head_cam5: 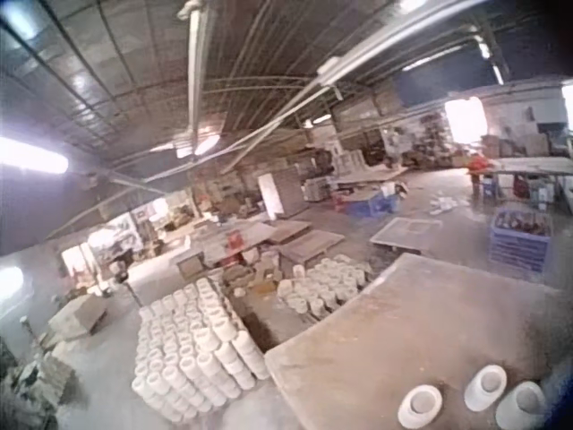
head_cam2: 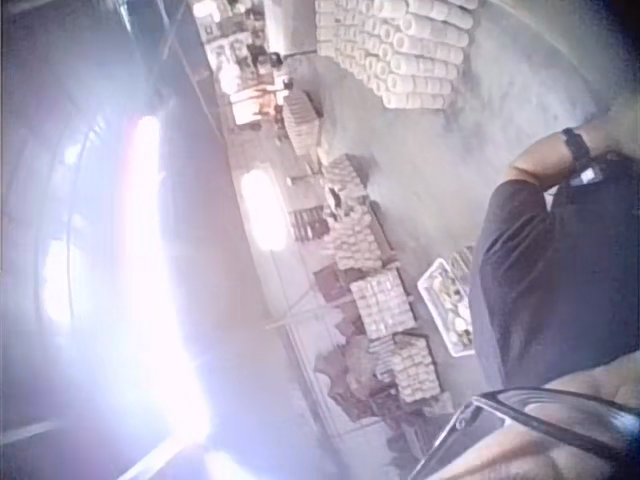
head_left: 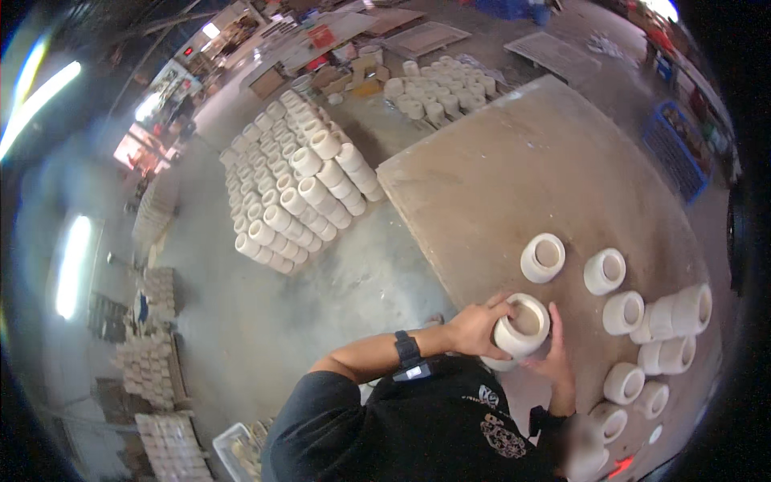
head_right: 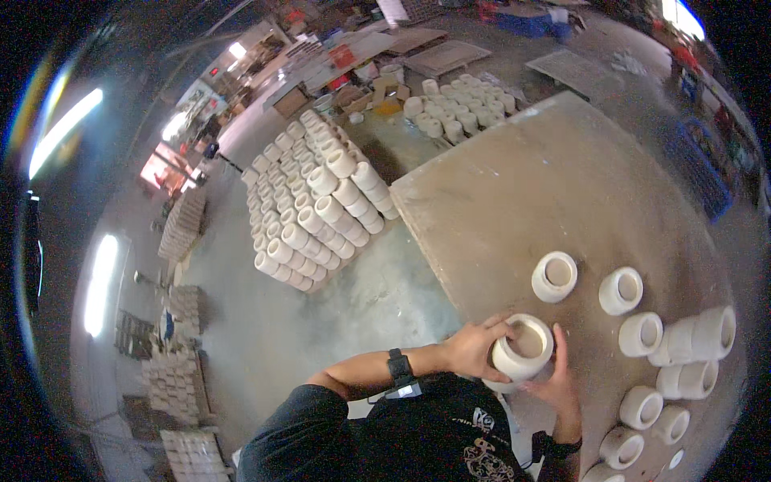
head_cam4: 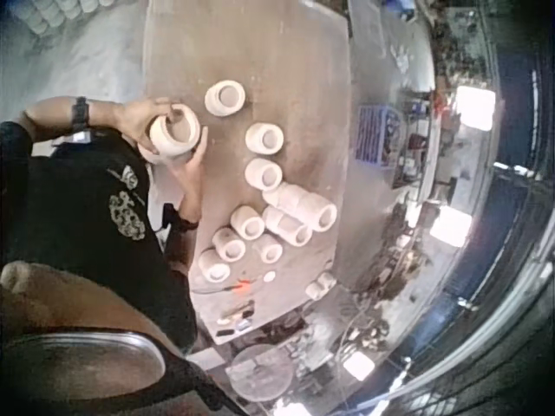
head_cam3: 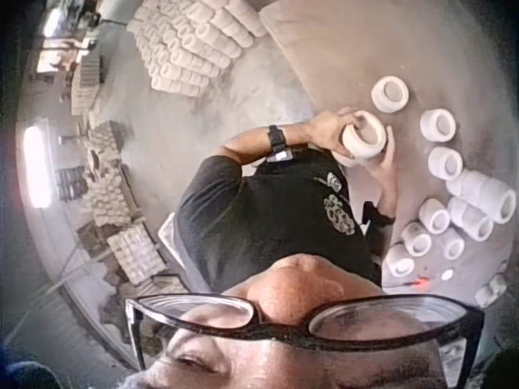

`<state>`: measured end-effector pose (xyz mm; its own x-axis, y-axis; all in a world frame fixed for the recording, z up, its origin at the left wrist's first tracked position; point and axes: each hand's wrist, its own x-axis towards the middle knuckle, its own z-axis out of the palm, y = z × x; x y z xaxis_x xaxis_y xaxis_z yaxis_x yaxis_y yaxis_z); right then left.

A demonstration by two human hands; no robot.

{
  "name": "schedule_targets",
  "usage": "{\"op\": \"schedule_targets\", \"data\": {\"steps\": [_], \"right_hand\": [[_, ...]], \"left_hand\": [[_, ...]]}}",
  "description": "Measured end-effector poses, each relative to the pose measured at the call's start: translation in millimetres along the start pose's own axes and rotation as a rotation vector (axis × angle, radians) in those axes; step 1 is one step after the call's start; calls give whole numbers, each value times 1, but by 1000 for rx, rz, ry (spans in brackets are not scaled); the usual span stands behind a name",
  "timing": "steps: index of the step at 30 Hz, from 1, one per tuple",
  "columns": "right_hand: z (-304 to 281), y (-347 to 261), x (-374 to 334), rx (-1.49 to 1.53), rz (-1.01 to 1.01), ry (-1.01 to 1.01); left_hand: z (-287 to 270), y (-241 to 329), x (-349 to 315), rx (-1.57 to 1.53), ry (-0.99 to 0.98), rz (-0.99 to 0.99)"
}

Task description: The recorder is shown organizing and inspecting ceramic cylinders in a workshop.

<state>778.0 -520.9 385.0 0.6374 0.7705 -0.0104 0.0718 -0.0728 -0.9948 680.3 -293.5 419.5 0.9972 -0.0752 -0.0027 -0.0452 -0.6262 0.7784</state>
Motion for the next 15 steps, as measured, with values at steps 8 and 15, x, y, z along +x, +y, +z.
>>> {"op": "schedule_targets", "data": {"steps": [8, 15], "right_hand": [[59, -4, 65, -306, 60, -150], [172, -61, 151, -764, 28, -329]], "left_hand": [[-43, -59, -31, 5, 23, 186], [-126, -139, -75, 51, 147, 329]]}}
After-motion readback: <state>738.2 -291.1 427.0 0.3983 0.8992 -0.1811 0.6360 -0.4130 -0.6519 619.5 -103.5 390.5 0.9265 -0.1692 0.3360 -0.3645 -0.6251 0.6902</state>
